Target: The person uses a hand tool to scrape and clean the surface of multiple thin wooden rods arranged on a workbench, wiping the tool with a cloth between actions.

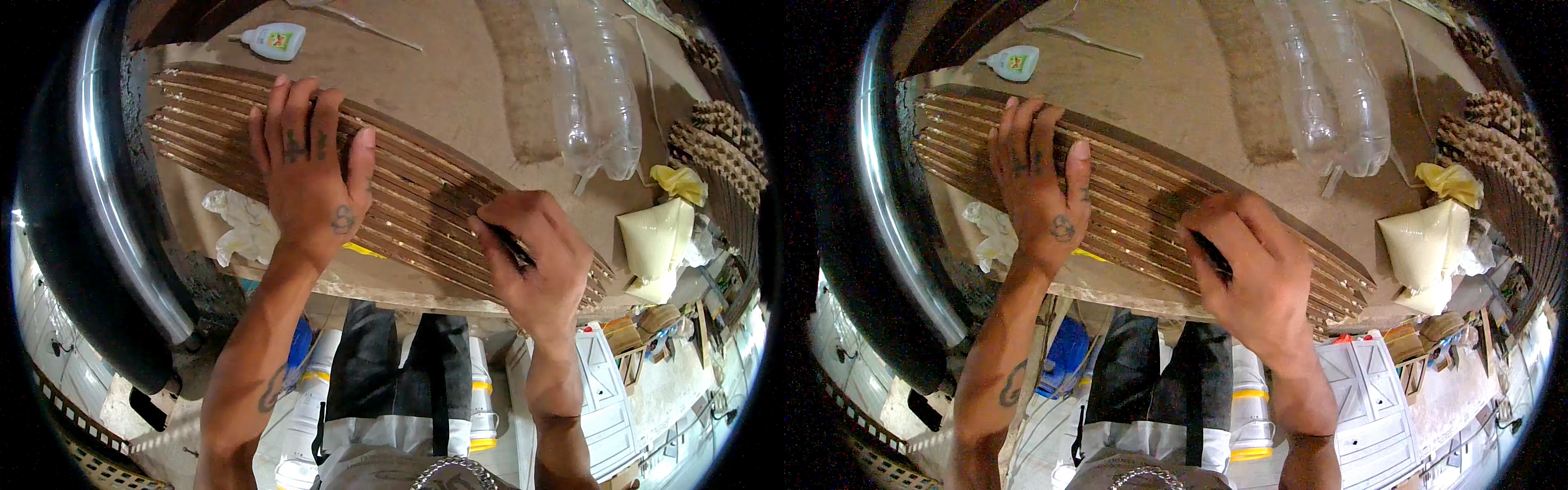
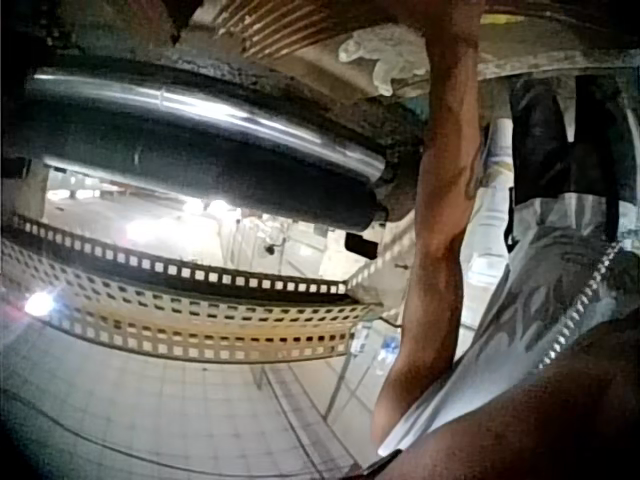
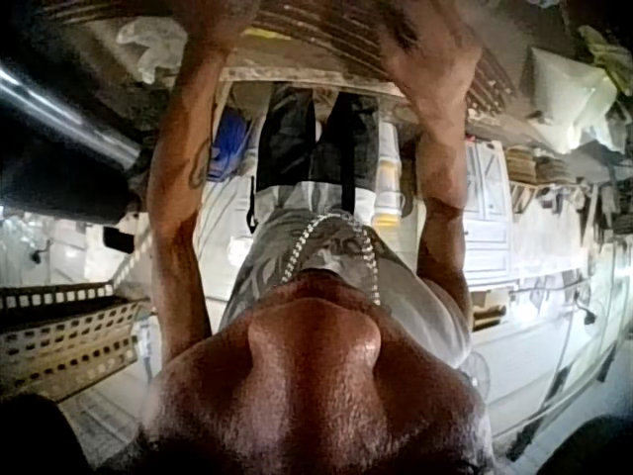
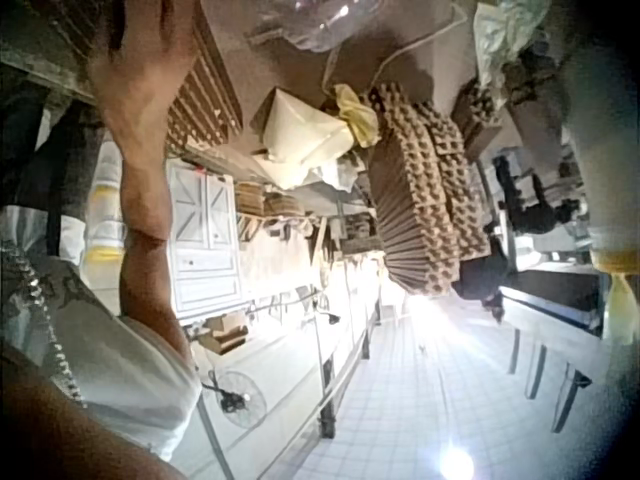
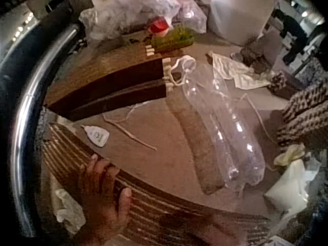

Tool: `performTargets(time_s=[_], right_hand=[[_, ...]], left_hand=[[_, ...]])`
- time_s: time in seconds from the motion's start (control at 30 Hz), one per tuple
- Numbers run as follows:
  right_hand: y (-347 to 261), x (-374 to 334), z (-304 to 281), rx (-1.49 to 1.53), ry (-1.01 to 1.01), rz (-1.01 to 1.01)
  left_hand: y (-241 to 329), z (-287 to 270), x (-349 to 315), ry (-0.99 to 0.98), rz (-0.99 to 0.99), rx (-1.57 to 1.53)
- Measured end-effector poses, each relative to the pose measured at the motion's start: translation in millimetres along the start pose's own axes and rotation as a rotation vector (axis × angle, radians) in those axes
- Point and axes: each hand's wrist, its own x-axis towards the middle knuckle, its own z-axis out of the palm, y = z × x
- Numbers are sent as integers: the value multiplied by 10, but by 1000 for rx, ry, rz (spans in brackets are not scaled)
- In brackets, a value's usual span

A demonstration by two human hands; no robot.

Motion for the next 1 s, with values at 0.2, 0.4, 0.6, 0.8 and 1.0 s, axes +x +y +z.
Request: performTargets(time_s=[0.2, 0.4, 0.6, 0.8, 1.0], right_hand=[[119, 131, -70, 154, -105, 104], [169, 117, -86, 151, -111, 152], [105, 147, -136, 85, -118, 123], [124, 141, -81, 83, -96, 80], [55, 182, -91, 19, -166, 71]], left_hand=[[-19, 11, -10, 6, 9, 18], [-9, 22, -14, 7, 11, 29], [-11, 8, -16, 0, 6, 23], [-19, -1, -7, 6, 9, 22], [-7, 22, -8, 22, 17, 22]])
